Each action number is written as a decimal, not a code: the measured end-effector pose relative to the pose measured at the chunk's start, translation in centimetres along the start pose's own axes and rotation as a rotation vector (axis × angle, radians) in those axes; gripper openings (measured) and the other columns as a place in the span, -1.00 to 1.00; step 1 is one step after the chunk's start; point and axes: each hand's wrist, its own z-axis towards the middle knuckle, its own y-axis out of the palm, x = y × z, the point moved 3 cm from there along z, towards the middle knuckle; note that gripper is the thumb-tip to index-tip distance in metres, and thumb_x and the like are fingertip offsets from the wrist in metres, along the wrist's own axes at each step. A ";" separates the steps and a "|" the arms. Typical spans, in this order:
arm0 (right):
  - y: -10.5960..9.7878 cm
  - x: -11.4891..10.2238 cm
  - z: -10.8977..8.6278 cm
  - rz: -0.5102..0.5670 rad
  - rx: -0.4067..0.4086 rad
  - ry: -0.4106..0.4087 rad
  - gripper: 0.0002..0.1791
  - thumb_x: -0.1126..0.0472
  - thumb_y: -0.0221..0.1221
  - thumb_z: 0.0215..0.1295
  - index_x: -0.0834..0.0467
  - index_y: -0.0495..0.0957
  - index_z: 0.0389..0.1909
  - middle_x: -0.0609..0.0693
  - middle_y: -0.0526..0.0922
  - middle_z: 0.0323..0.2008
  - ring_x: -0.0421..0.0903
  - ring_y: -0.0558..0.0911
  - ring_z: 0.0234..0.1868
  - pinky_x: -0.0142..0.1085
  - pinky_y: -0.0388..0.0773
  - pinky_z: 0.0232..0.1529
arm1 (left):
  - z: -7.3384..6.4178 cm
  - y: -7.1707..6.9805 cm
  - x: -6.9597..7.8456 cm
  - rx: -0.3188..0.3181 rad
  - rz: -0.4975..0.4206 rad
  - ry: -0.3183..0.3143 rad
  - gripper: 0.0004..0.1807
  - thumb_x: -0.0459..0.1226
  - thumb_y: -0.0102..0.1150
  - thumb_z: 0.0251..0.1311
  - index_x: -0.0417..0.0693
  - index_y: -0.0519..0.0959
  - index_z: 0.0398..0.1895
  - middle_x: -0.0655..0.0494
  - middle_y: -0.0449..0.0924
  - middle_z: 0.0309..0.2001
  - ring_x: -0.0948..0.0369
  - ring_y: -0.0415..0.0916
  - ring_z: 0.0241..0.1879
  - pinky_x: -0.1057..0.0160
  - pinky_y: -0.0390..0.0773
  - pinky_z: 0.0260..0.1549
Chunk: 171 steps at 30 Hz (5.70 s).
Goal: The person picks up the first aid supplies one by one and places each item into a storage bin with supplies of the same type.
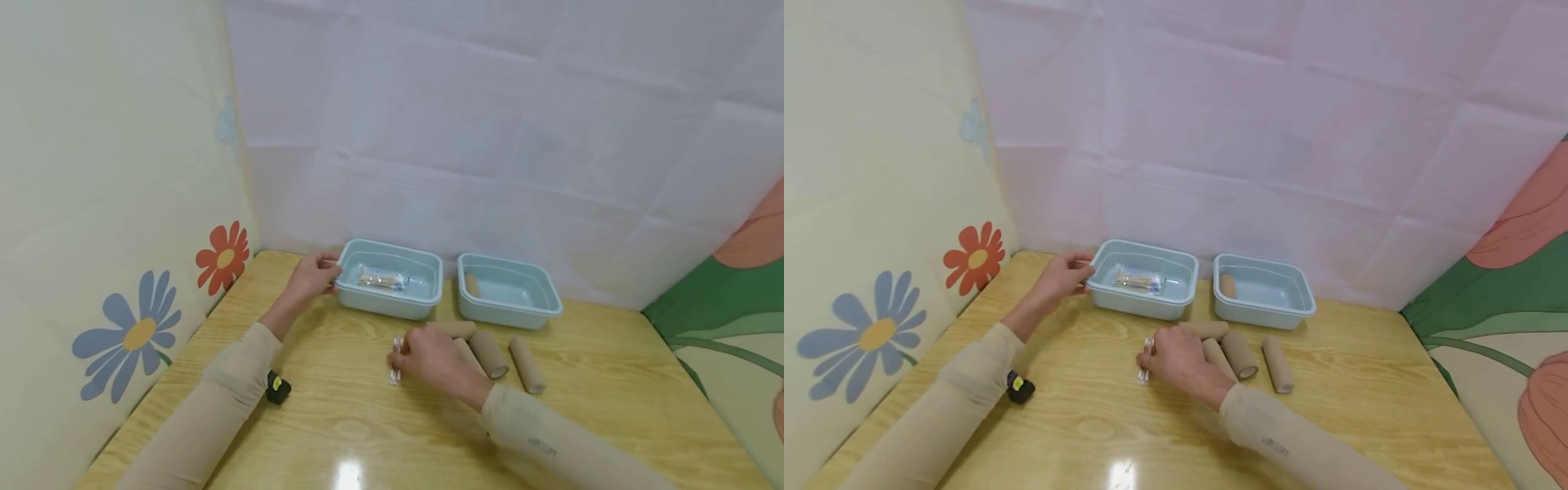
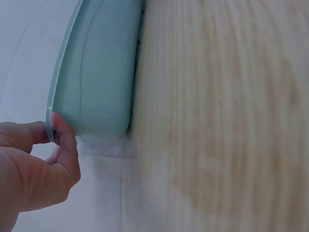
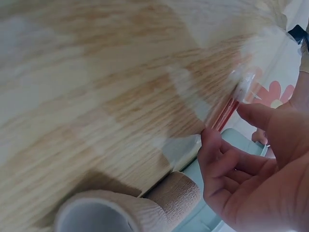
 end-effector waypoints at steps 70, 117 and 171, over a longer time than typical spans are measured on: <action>-2.6 2.0 0.8 0.139 0.031 0.045 -0.89 0.29 0.38 0.26 0.14 0.69 -0.21 -0.09 0.64 -0.42 -0.18 0.56 -0.40 -0.29 0.54 -0.41 | 0.5 -0.2 -0.7 -0.002 0.013 0.009 -0.51 -0.35 0.06 0.49 -0.36 0.32 0.39 -0.28 0.44 0.14 0.18 0.55 -0.31 0.23 0.69 -0.24; -5.7 2.0 4.9 0.369 0.197 -0.018 -0.79 0.37 0.28 0.38 0.22 0.74 -0.02 0.06 0.74 -0.07 -0.01 0.67 -0.02 -0.15 0.63 -0.01 | 0.4 -0.3 -0.9 0.013 0.000 0.025 -0.53 -0.36 0.06 0.49 -0.35 0.34 0.38 -0.27 0.46 0.11 0.16 0.55 -0.27 0.28 0.69 -0.28; -3.3 3.0 7.8 0.367 0.134 0.005 -0.63 0.53 -0.03 0.43 0.28 0.59 0.13 0.16 0.67 0.03 0.06 0.62 0.08 -0.10 0.56 0.10 | 0.3 0.2 -0.7 0.019 0.015 0.017 -0.53 -0.37 0.06 0.48 -0.36 0.35 0.38 -0.31 0.47 0.12 0.14 0.57 -0.26 0.13 0.69 -0.16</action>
